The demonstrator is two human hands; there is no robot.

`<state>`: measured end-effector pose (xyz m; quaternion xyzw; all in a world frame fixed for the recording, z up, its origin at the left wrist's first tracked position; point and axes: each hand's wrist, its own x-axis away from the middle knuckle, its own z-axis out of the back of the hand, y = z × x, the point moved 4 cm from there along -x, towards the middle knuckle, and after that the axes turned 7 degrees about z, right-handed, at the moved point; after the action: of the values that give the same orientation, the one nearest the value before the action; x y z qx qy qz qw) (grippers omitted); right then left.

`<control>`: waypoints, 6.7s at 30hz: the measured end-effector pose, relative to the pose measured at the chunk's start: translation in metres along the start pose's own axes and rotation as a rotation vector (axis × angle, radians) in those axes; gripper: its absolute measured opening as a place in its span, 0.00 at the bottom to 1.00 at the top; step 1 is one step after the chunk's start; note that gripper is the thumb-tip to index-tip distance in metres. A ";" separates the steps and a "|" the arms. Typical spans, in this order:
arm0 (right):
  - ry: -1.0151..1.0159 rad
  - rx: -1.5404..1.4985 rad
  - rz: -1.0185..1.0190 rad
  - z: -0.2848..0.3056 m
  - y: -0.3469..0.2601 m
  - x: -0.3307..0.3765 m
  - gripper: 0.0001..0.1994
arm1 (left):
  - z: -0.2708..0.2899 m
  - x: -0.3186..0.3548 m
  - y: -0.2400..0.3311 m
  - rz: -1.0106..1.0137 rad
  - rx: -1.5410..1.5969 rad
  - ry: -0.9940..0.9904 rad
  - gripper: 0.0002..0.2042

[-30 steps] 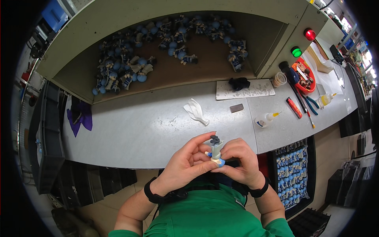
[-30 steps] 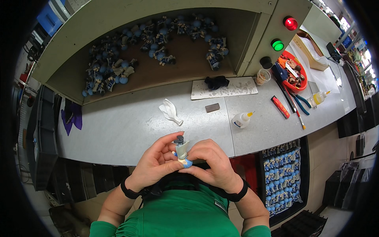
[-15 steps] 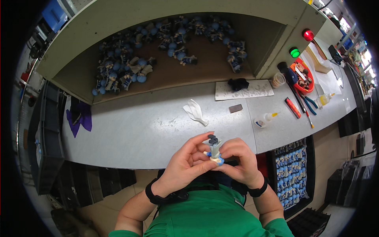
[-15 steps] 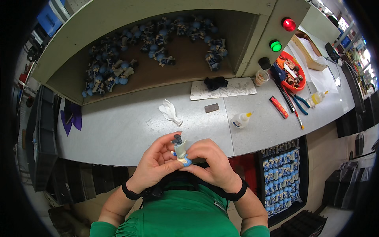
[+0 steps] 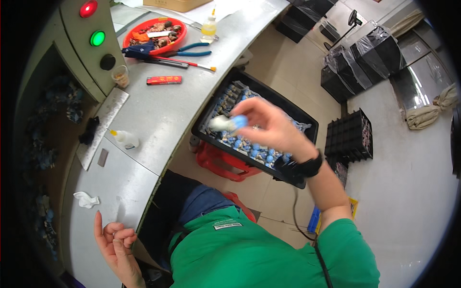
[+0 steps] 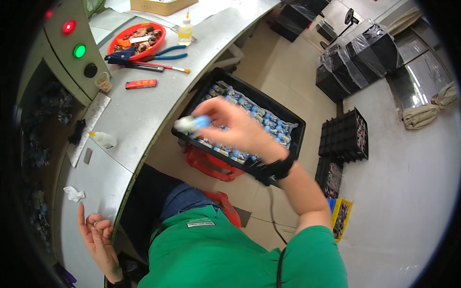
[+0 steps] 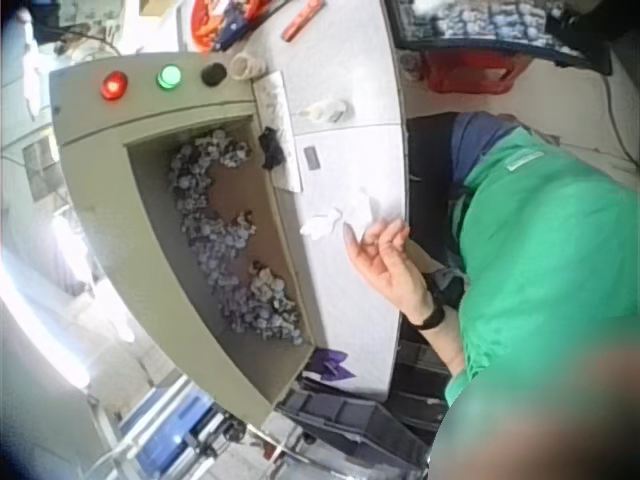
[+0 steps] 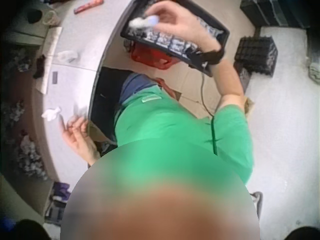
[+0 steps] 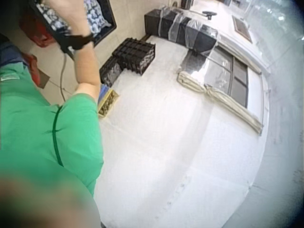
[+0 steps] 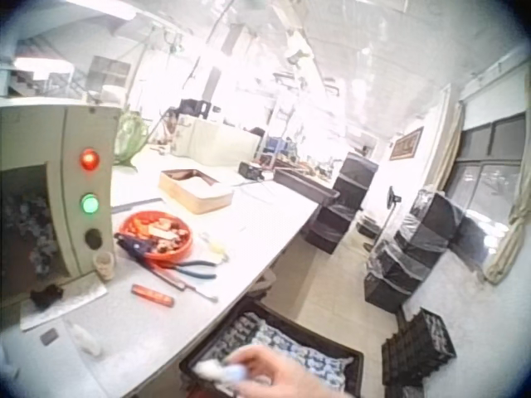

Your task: Assembling and gluing small figurines in a manufacturing environment.

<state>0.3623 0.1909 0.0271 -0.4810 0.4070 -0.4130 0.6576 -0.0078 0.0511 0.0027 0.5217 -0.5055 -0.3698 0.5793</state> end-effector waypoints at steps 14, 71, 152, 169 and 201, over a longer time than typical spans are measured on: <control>-0.067 0.960 -0.499 0.153 0.115 0.126 0.16 | -0.006 0.008 -0.002 0.004 -0.090 0.008 0.25; 0.099 0.968 -0.604 0.217 0.233 0.103 0.20 | -0.020 -0.001 0.013 0.231 -0.191 0.311 0.18; -0.634 0.878 1.479 -0.624 -0.117 -0.111 0.14 | 0.207 0.147 -0.004 -0.350 -0.965 1.125 0.11; -0.485 1.493 1.342 -0.496 -0.072 -0.243 0.14 | 0.202 0.142 -0.005 -0.302 -1.071 1.194 0.09; -0.023 1.503 1.544 -0.614 -0.089 -0.267 0.15 | 0.207 0.144 -0.003 -0.292 -1.044 1.197 0.08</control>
<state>-0.3113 0.2405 0.0234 0.4291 0.2363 -0.0260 0.8714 -0.1780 -0.1351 0.0165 0.3539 0.2018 -0.2879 0.8667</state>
